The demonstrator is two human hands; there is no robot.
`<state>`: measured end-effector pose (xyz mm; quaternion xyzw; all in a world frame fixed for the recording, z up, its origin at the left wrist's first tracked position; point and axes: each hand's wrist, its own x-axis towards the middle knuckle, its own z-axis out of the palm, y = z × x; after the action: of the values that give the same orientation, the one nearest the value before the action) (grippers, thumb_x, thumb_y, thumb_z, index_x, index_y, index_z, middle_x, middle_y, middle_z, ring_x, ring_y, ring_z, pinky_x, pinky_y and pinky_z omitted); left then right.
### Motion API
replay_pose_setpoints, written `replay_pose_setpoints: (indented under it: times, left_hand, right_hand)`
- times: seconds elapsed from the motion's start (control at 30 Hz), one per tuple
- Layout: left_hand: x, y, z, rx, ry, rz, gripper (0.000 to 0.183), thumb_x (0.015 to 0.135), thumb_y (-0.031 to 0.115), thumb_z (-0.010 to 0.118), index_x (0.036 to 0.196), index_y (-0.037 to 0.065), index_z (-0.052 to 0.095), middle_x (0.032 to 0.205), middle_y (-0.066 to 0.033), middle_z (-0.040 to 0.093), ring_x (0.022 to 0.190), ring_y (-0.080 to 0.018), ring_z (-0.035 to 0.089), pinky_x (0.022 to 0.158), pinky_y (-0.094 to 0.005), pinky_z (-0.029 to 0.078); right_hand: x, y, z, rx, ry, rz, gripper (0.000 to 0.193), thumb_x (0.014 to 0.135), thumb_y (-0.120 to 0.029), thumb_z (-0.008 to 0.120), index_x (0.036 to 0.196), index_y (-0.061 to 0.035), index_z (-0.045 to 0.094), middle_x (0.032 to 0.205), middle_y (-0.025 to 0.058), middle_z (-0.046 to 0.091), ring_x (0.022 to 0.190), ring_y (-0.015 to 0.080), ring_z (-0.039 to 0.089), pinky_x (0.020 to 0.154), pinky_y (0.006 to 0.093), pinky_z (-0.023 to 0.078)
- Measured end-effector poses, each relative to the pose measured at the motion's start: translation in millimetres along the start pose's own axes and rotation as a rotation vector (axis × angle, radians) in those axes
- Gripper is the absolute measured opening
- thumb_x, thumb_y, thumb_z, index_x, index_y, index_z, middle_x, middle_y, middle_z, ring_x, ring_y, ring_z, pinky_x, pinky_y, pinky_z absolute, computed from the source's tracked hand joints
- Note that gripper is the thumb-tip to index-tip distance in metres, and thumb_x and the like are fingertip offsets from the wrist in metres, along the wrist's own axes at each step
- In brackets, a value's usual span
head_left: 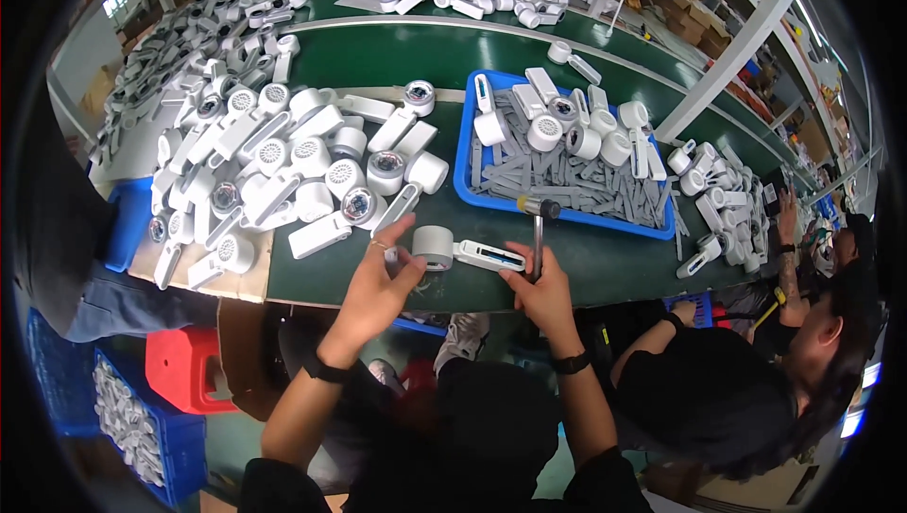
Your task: The person assembles handheld fans by fitting a grey plastic strip into a white housing and tapping it into place with a hammer. They repeat this process multiple times, picking up components from the workbench and setting the assembled units aside.
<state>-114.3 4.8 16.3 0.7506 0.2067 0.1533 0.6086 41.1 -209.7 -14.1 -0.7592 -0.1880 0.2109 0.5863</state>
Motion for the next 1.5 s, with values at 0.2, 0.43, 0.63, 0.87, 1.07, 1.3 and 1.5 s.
replay_pose_setpoints:
  times: [0.2,0.43,0.63,0.87,1.07,1.3,1.5]
  left_hand:
    - [4,29,7,-1.046,-0.354,-0.152,0.052,0.111,0.033,0.044,0.145,-0.007,0.051,0.154,-0.0166,0.050,0.120,-0.0206,0.056,0.103,-0.0350,0.046]
    - [19,37,45,-1.044,-0.318,-0.084,0.057,0.113,0.038,0.039,0.152,-0.004,0.041,0.152,-0.0191,0.051,0.135,-0.0282,0.054,0.116,-0.0413,0.040]
    - [85,79,15,0.209,0.020,0.192,0.031,0.109,0.025,0.053,0.125,0.005,0.069,0.097,-0.0071,0.076,0.072,-0.0128,0.057,0.069,-0.0259,0.046]
    - [198,67,37,0.838,0.158,0.364,0.018,0.088,0.018,0.073,0.102,0.007,0.080,0.089,-0.0175,0.076,0.084,-0.0371,0.073,0.078,-0.0442,0.058]
    - [224,64,71,1.022,0.007,0.271,0.022,0.087,0.025,0.075,0.094,0.006,0.079,0.089,-0.0189,0.075,0.087,-0.0364,0.074,0.078,-0.0449,0.059]
    - [230,36,102,1.309,-0.015,0.208,0.027,0.082,0.026,0.077,0.093,0.001,0.076,0.099,-0.0217,0.076,0.090,-0.0380,0.075,0.079,-0.0456,0.061]
    - [224,50,71,1.144,0.077,0.072,0.016,0.083,0.016,0.070,0.090,0.003,0.076,0.096,-0.0179,0.077,0.083,-0.0347,0.076,0.073,-0.0433,0.061]
  right_hand:
    - [-30,-22,-8,0.245,0.087,-0.209,0.033,0.093,-0.001,0.071,0.123,-0.0017,0.057,0.118,0.0152,0.072,0.041,0.0038,0.047,0.037,0.0198,0.034]
    - [-42,-58,1,0.142,-0.203,-0.060,0.035,0.103,-0.016,0.063,0.134,0.0006,0.061,0.094,0.0116,0.076,0.041,0.0042,0.046,0.038,0.0210,0.033]
    - [-8,-10,-59,0.355,0.105,0.000,0.031,0.109,-0.017,0.052,0.129,0.0033,0.063,0.065,0.0086,0.064,0.034,0.0081,0.044,0.033,0.0236,0.029]
    - [15,26,-70,0.406,0.121,0.041,0.025,0.108,-0.017,0.054,0.120,0.0016,0.064,0.064,0.0086,0.062,0.037,0.0104,0.049,0.033,0.0238,0.032]
    - [13,27,-73,0.427,0.128,0.084,0.024,0.107,-0.018,0.055,0.121,-0.0001,0.063,0.066,0.0073,0.063,0.039,0.0093,0.050,0.034,0.0235,0.034]
    - [14,25,-73,0.429,0.085,0.083,0.024,0.108,-0.018,0.054,0.122,-0.0020,0.063,0.068,0.0053,0.063,0.040,0.0077,0.050,0.035,0.0226,0.036]
    - [12,28,-70,0.445,0.073,0.038,0.024,0.108,-0.017,0.054,0.121,0.0009,0.064,0.068,0.0068,0.063,0.038,0.0081,0.048,0.033,0.0224,0.033]
